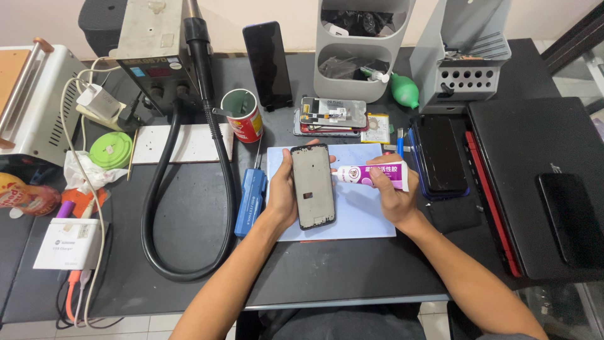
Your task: The person cleans the edges of a smartphone frame with a blue tool, then applies adhesive from a tube along the frame's perimeter. They align and press the screen assembly onto the frame, then flip the device to inspect the internal components.
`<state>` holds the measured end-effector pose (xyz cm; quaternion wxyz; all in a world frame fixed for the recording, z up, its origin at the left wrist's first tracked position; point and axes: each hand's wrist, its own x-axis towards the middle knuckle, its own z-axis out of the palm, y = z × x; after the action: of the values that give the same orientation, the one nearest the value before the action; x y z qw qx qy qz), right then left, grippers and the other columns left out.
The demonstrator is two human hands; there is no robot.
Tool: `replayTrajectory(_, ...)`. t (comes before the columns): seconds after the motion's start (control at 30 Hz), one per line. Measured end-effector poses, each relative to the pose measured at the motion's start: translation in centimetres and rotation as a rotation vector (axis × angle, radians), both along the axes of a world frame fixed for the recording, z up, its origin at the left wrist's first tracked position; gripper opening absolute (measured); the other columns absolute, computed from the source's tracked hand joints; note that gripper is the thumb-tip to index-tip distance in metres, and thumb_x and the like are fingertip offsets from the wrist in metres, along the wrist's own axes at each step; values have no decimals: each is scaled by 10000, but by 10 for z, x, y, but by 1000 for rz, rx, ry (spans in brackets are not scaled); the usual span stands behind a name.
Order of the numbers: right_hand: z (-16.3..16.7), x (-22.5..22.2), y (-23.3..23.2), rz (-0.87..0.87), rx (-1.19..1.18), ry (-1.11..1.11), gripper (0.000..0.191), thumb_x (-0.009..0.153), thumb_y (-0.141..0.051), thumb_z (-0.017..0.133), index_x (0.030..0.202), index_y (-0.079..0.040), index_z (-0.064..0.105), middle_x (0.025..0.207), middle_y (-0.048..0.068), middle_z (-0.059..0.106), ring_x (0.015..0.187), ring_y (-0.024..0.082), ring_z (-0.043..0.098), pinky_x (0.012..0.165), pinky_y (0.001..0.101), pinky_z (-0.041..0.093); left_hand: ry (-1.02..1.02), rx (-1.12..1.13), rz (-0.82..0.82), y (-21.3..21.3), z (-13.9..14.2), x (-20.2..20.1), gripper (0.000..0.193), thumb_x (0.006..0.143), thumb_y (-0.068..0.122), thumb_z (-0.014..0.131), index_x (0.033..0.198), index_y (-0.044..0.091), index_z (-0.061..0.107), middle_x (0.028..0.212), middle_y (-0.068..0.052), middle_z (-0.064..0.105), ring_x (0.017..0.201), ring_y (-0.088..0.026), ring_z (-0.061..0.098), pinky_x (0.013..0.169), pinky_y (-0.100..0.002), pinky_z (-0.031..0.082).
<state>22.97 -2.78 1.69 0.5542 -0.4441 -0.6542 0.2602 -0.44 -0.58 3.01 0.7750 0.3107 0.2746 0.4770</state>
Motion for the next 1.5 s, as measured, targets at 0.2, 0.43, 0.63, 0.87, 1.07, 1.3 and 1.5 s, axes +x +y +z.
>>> replayTrajectory(0.2,0,0,-1,13,75,-26,245,1015,-201,602,989,28,684,772,85,695,645,121,633,609,268,500,-62,-27,0,0,0,-1,732,1038,619,184,1548,140,396,1318,-199,625,1118,-294,666,954,-446,566)
replayTrajectory(0.43,0,0,1,37,58,-21,245,995,-199,602,975,29,690,737,80,690,622,121,629,594,265,499,-59,-25,19,2,-1,-2,722,1038,610,182,1541,140,399,1313,-200,631,1118,-303,668,950,-447,566)
replayTrajectory(0.63,0,-1,-2,38,45,-23,249,993,-195,608,992,42,684,776,94,699,641,126,643,597,268,504,-58,-13,38,3,-2,-2,718,1046,603,179,1532,126,405,1306,-195,638,1117,-302,668,941,-440,571)
replayTrajectory(0.87,-2,1,-1,58,81,-53,239,996,-194,603,985,32,679,808,99,711,679,129,674,632,266,534,-61,-8,52,4,-2,-2,713,1051,594,174,1531,120,404,1300,-197,639,1108,-299,670,927,-445,575)
replayTrajectory(1.07,-3,1,1,35,79,-100,242,993,-199,600,982,26,689,787,89,717,660,125,687,610,261,542,-36,-30,68,3,-1,-2,711,1043,588,156,1532,133,400,1302,-200,642,1104,-296,671,934,-454,578)
replayTrajectory(1.3,0,-1,-2,51,86,-76,243,995,-191,609,986,40,682,807,100,715,672,134,683,615,265,534,-68,-44,66,5,-5,-3,710,1049,587,152,1547,142,393,1320,-197,639,1130,-308,666,949,-455,569)
replayTrajectory(1.5,0,0,-2,75,84,-64,236,986,-188,612,975,36,685,808,99,718,663,133,684,611,264,534,-129,-37,78,4,-9,-4,707,1050,603,185,1529,128,395,1297,-202,627,1095,-325,664,928,-495,568)
